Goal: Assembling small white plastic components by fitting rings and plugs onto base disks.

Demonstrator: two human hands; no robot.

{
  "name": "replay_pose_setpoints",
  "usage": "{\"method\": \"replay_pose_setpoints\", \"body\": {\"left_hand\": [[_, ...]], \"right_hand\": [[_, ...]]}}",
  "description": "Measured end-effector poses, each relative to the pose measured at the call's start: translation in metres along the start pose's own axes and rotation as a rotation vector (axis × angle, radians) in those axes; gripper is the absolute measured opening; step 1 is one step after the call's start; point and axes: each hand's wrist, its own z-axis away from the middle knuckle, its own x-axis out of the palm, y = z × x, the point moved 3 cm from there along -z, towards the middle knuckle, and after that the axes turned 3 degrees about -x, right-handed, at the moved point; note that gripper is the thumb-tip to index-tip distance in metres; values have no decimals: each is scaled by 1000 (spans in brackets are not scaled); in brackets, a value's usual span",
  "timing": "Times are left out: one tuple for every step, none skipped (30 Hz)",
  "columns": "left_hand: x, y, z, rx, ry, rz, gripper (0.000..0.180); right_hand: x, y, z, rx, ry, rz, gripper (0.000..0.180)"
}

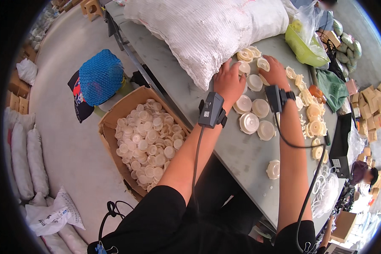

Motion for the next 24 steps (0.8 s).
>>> {"method": "replay_pose_setpoints", "body": {"left_hand": [[-1, 0, 1, -12, -71, -93, 40], [-1, -4, 1, -14, -66, -100, 40], [0, -8, 2, -35, -59, -71, 40], [1, -12, 2, -56, -52, -39, 39], [-1, -11, 2, -57, -49, -42, 39], [-1, -12, 2, -80, -61, -22, 39], [-1, -12, 0, -104, -75, -2, 39], [-1, -12, 1, -107, -78, 0, 39], [-1, -12, 2, -104, -74, -8, 39], [-1, -12, 2, -101, -70, -17, 39], [-1, -11, 2, -101, -71, -15, 39], [0, -10, 2, -102, -98, -32, 40], [0, -10, 2, -104, -124, -50, 41], [1, -11, 2, -106, -120, -54, 41], [1, -9, 3, -46, -119, -128, 41], [1, -8, 4, 15, -118, -203, 42], [6, -5, 4, 41, -154, -212, 41], [6, -9, 5, 37, -155, -219, 41], [5, -12, 5, 45, -167, -215, 40], [5, -12, 4, 58, -177, -203, 38], [5, -10, 5, 60, -177, -202, 38], [6, -9, 6, 52, -185, -188, 37], [5, -9, 6, 40, -193, -180, 37], [4, -10, 6, 36, -193, -182, 37]], "right_hand": [[16, 11, -6, 82, -130, -36, 45], [15, 8, -10, 77, -129, -43, 45], [14, 11, -15, 181, -192, -77, 45], [13, 12, -17, 287, -255, -108, 46], [12, 13, -19, 339, -206, -135, 45], [8, 13, -20, 336, -206, -136, 45], [7, 19, -16, 500, -279, -394, 45], [5, 21, -8, 666, -353, -652, 45], [2, 20, -3, 660, -470, -597, 45], [3, 24, 1, 664, -473, -595, 45], [-2, 23, 1, 546, -429, -363, 45], [-6, 20, -1, 425, -381, -134, 44], [-11, 22, -1, 446, -383, -107, 42], [-6, 15, -4, 441, -384, -111, 42], [-4, 4, -11, 273, -230, -186, 40], [-4, -7, -16, 105, -76, -261, 39], [-3, -12, -22, -196, 33, -220, 35], [2, -23, -25, -196, 31, -228, 35], [10, -32, -28, -137, -68, -203, 32], [14, -33, -30, -77, -165, -169, 30], [15, -31, -34, -81, -135, -175, 24], [12, -30, -34, -80, -134, -174, 24], [11, -25, -33, -19, -89, -328, 22], [10, -20, -31, 44, -43, -482, 21]]}}
